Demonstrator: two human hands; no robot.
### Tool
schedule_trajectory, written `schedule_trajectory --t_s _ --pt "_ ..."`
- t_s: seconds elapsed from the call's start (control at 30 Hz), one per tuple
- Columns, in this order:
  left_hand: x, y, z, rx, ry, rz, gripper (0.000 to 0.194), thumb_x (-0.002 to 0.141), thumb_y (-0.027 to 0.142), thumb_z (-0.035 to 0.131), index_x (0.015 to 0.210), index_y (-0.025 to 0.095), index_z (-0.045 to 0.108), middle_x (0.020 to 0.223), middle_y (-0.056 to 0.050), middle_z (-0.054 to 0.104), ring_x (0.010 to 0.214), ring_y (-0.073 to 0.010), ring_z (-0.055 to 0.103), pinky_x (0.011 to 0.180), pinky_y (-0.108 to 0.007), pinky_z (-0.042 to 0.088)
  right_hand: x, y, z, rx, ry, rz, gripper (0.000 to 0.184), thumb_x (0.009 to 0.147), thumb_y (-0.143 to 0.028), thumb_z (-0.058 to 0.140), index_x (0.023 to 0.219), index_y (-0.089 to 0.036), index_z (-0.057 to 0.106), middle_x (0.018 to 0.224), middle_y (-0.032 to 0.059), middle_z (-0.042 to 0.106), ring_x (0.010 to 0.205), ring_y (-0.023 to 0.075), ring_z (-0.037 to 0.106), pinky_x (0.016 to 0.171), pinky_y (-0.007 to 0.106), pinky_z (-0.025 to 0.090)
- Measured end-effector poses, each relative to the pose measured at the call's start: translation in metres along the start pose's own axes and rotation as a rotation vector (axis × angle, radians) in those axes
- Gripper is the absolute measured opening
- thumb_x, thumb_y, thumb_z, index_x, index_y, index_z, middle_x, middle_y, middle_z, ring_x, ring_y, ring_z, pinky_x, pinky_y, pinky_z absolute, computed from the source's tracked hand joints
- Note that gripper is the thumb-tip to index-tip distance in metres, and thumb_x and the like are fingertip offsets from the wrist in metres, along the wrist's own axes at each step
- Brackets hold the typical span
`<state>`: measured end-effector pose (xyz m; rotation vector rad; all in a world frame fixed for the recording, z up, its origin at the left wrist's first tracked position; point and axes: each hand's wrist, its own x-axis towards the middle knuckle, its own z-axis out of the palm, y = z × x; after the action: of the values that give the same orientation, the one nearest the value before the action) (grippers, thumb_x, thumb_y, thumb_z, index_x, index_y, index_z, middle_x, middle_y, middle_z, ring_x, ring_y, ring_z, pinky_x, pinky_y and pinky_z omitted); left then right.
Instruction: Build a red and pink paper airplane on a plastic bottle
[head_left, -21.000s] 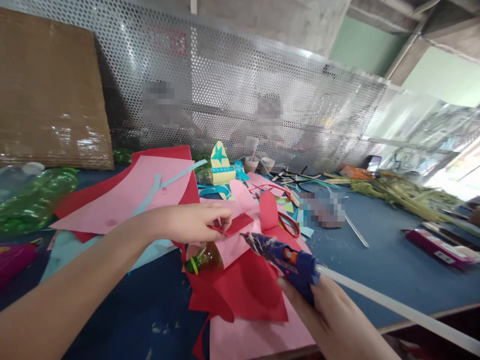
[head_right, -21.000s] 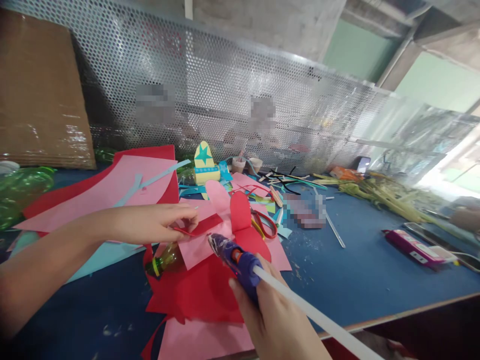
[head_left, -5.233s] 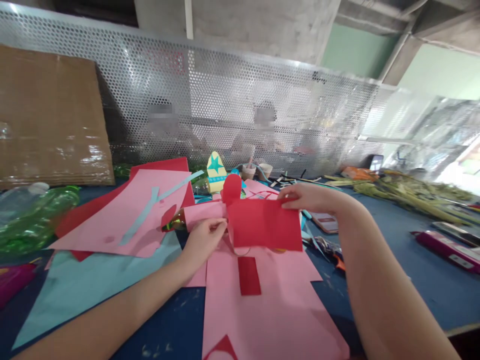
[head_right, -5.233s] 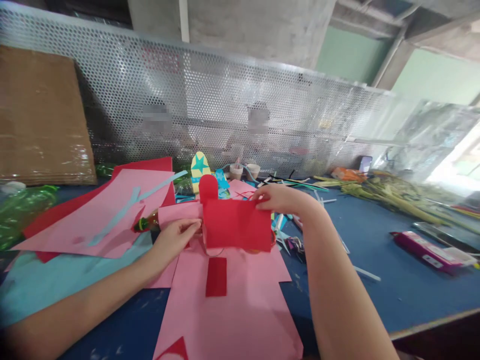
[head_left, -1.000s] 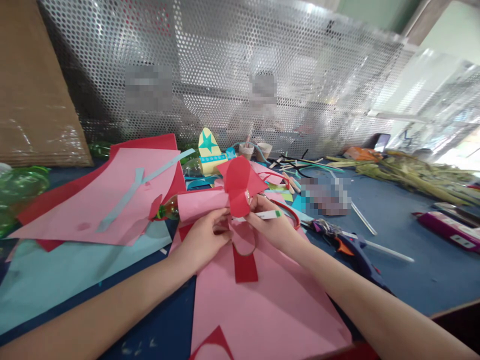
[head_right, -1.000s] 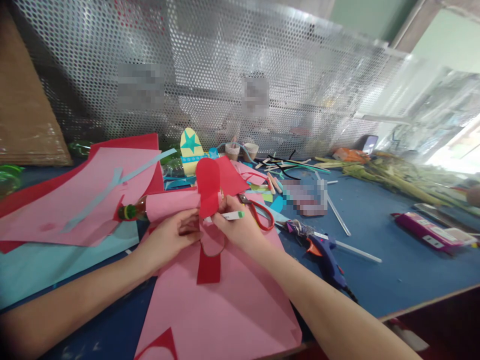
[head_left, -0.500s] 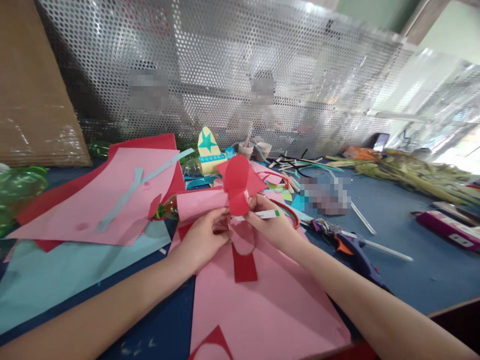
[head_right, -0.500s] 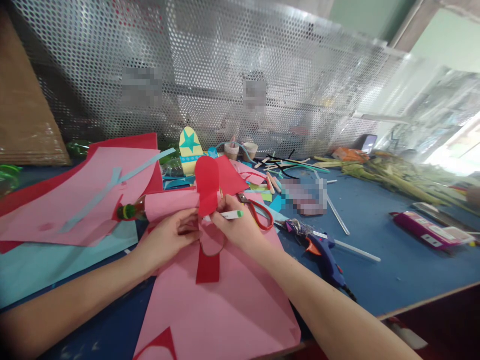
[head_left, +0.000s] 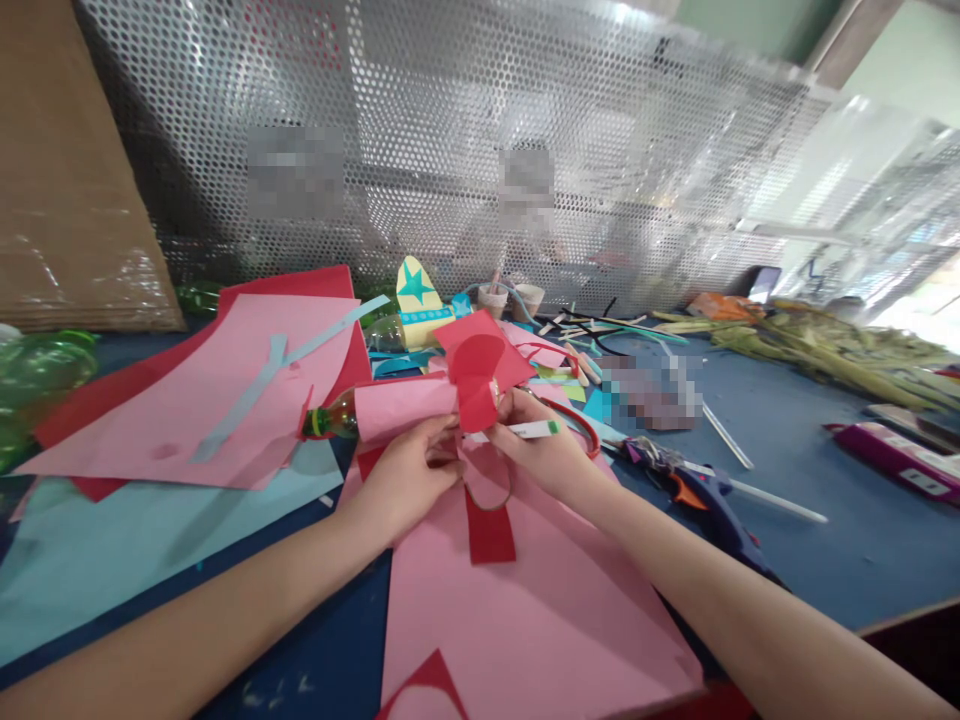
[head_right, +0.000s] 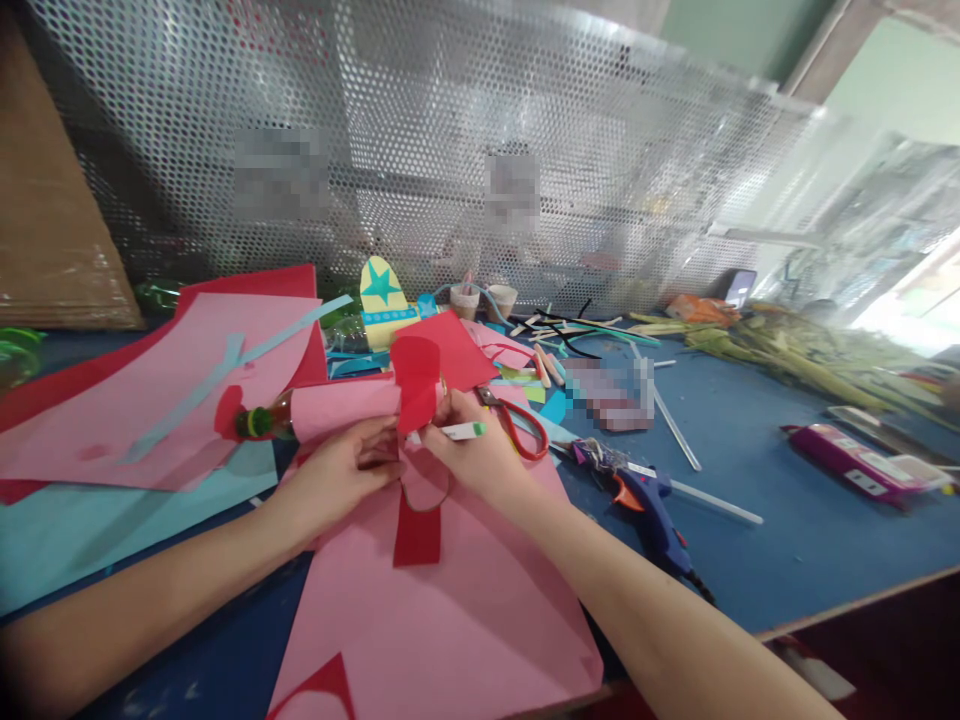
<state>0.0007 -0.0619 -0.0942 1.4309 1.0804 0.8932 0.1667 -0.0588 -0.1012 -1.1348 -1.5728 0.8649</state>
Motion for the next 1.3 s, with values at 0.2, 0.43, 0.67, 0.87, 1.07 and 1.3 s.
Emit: schedule_trajectory --t_s 0.2,0.43,0.67,0.87,1.07,1.3 --pt "-0.001 0.002 0.001 -0.025 0.011 -0.013 0.051 0.059 0.003 0.061 0.108 0.016 0.065 0.108 -0.009 0.070 0.093 -0.0236 0.067 0.079 -0.034 0.053 0.000 0.002 0.001 -0.015 -0.005 0.008 0.013 0.070 -0.027 0.056 0.070 -0.022 0.044 0.065 -0.0038 0.047 0.059 0.0122 0.042 0.054 0.025 0.034" --pt "-0.001 0.003 0.001 -0.012 -0.003 -0.016 0.051 0.060 0.003 0.060 0.109 0.015 0.064 0.109 -0.009 0.070 0.094 -0.0234 0.066 0.081 -0.035 0.053 0.000 0.000 -0.001 -0.025 0.002 -0.005 0.012 0.069 -0.026 0.055 0.070 -0.022 0.043 0.062 -0.0050 0.045 0.057 0.0118 0.039 0.053 0.025 0.033" --pt "0.001 0.000 -0.001 0.008 -0.003 -0.015 0.054 0.062 0.001 0.060 0.114 0.013 0.061 0.111 -0.010 0.068 0.089 -0.0204 0.066 0.077 -0.032 0.052 0.001 -0.005 -0.004 -0.085 0.045 0.020 0.016 0.067 -0.029 0.056 0.067 -0.022 0.042 0.060 -0.0052 0.045 0.054 0.0110 0.039 0.052 0.025 0.031" --pt "0.001 -0.001 -0.001 0.016 -0.008 -0.022 0.054 0.063 0.001 0.059 0.115 0.012 0.059 0.111 -0.010 0.068 0.093 -0.0210 0.066 0.080 -0.033 0.052 0.000 -0.007 -0.006 -0.138 0.053 -0.008 0.014 0.067 -0.029 0.055 0.066 -0.021 0.044 0.061 -0.0048 0.047 0.055 0.0110 0.040 0.053 0.025 0.032" --pt "0.001 0.000 -0.001 0.028 -0.005 -0.016 0.051 0.063 -0.001 0.058 0.112 0.014 0.061 0.110 -0.009 0.068 0.094 -0.0212 0.065 0.081 -0.032 0.052 0.001 -0.007 -0.005 -0.131 0.044 -0.003 0.013 0.066 -0.028 0.055 0.066 -0.022 0.044 0.060 -0.0049 0.046 0.055 0.0111 0.040 0.053 0.025 0.032" --pt "0.000 -0.001 -0.001 0.046 0.015 -0.008 0.048 0.063 -0.004 0.058 0.107 0.014 0.063 0.102 -0.008 0.070 0.091 -0.0211 0.066 0.080 -0.032 0.053 0.000 -0.007 -0.001 -0.062 0.031 0.013 0.016 0.067 -0.029 0.056 0.065 -0.022 0.042 0.059 -0.0050 0.046 0.053 0.0105 0.038 0.051 0.024 0.032"
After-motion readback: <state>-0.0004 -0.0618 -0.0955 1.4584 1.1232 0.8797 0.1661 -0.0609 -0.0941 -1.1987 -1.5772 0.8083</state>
